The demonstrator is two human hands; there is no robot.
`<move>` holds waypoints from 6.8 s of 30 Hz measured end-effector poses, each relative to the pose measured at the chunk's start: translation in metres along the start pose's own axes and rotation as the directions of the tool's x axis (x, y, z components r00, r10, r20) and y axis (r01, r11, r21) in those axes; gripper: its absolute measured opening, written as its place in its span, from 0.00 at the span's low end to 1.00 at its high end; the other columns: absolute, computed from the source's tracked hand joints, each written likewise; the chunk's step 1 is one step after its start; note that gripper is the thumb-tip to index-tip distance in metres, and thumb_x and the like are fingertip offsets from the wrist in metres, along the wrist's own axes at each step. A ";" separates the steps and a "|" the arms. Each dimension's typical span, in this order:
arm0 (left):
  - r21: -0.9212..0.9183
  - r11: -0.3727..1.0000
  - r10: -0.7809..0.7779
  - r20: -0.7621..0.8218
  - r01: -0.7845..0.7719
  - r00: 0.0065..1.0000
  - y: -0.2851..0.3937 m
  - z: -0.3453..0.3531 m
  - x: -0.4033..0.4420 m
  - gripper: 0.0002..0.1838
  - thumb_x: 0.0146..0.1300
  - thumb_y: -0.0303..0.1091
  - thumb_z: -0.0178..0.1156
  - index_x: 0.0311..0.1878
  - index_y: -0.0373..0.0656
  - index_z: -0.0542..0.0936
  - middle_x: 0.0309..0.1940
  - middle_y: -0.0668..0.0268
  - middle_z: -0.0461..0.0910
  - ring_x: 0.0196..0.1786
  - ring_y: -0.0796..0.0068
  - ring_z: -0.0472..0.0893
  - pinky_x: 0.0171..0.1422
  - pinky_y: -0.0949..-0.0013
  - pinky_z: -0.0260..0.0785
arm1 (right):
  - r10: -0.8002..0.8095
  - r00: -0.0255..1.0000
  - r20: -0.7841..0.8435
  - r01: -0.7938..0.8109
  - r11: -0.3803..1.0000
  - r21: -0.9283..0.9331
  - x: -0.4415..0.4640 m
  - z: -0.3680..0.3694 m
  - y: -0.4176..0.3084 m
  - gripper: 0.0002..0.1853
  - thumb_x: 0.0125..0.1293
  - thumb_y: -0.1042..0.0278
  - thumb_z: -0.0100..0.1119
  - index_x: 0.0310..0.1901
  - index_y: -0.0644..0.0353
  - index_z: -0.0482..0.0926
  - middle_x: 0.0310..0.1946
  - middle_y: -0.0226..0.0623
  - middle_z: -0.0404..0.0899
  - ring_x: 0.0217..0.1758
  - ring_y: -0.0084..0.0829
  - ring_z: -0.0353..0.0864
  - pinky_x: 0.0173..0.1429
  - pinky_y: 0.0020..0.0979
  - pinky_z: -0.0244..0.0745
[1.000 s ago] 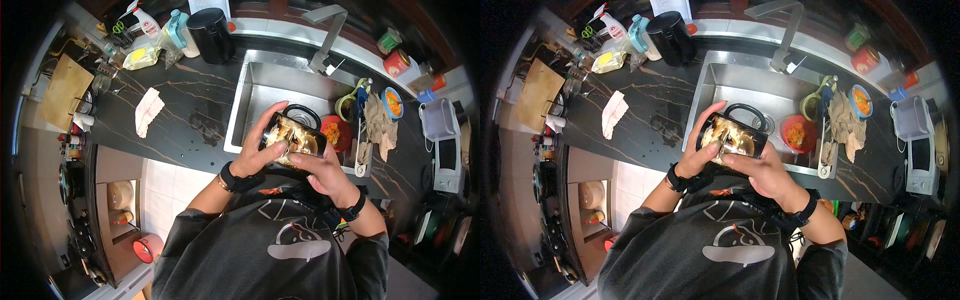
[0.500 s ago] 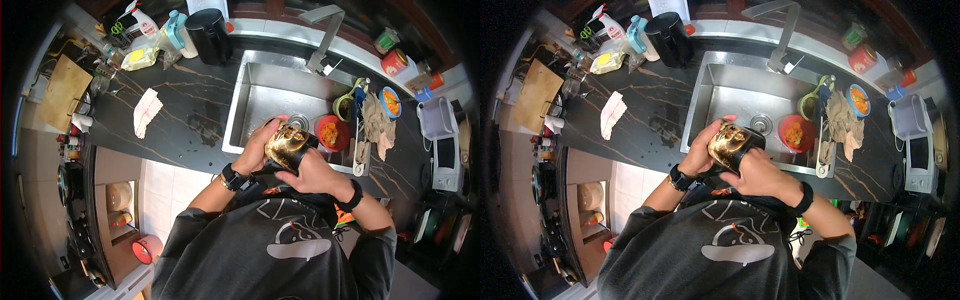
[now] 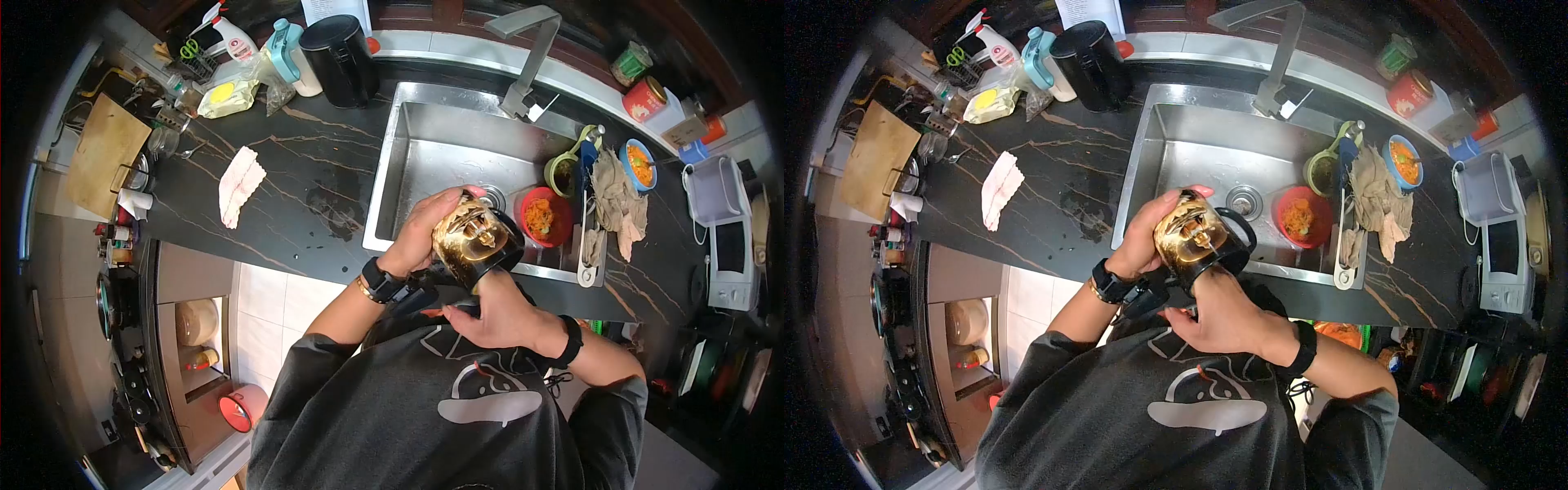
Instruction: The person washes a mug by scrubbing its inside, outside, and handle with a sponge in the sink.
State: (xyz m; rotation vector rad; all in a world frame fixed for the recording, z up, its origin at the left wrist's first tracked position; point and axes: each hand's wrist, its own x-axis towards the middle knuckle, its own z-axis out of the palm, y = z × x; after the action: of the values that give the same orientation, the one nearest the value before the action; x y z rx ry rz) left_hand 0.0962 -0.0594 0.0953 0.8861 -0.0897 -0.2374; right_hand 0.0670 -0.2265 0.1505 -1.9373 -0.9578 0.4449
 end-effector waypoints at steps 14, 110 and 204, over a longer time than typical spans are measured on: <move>0.017 0.992 -0.122 -0.032 0.122 0.992 0.008 -0.003 -0.014 0.34 0.70 0.51 0.48 0.71 0.39 0.55 0.65 0.56 0.62 0.66 0.67 0.67 0.69 0.65 0.61 | 0.098 0.992 0.084 -0.125 0.884 0.450 0.010 -0.025 0.030 0.17 0.60 0.77 0.61 0.52 0.63 0.75 0.45 0.31 0.80 0.49 0.22 0.78 0.52 0.29 0.72; 0.131 0.991 0.012 0.030 -0.016 0.999 0.017 -0.034 -0.008 0.38 0.55 0.43 0.64 0.66 0.32 0.66 0.50 0.59 0.78 0.53 0.71 0.79 0.59 0.70 0.71 | 0.444 0.747 -0.495 0.068 0.689 0.721 -0.010 -0.021 0.058 0.20 0.67 0.73 0.56 0.61 0.63 0.70 0.54 0.35 0.76 0.52 0.25 0.77 0.56 0.26 0.72; 0.089 0.973 0.223 -0.106 -0.214 0.969 -0.009 -0.004 0.012 0.35 0.70 0.61 0.39 0.64 0.36 0.62 0.54 0.57 0.74 0.55 0.73 0.76 0.58 0.71 0.69 | -0.243 0.915 -0.321 0.149 0.945 -0.292 0.011 -0.009 0.013 0.22 0.67 0.75 0.47 0.63 0.63 0.68 0.70 0.56 0.54 0.74 0.56 0.51 0.74 0.47 0.48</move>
State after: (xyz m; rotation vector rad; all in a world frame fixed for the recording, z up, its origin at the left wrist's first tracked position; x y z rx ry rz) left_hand 0.1068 -0.0648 0.0861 0.9565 -0.0890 0.0234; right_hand 0.0856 -0.2267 0.1446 -2.0349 -0.9965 -0.1572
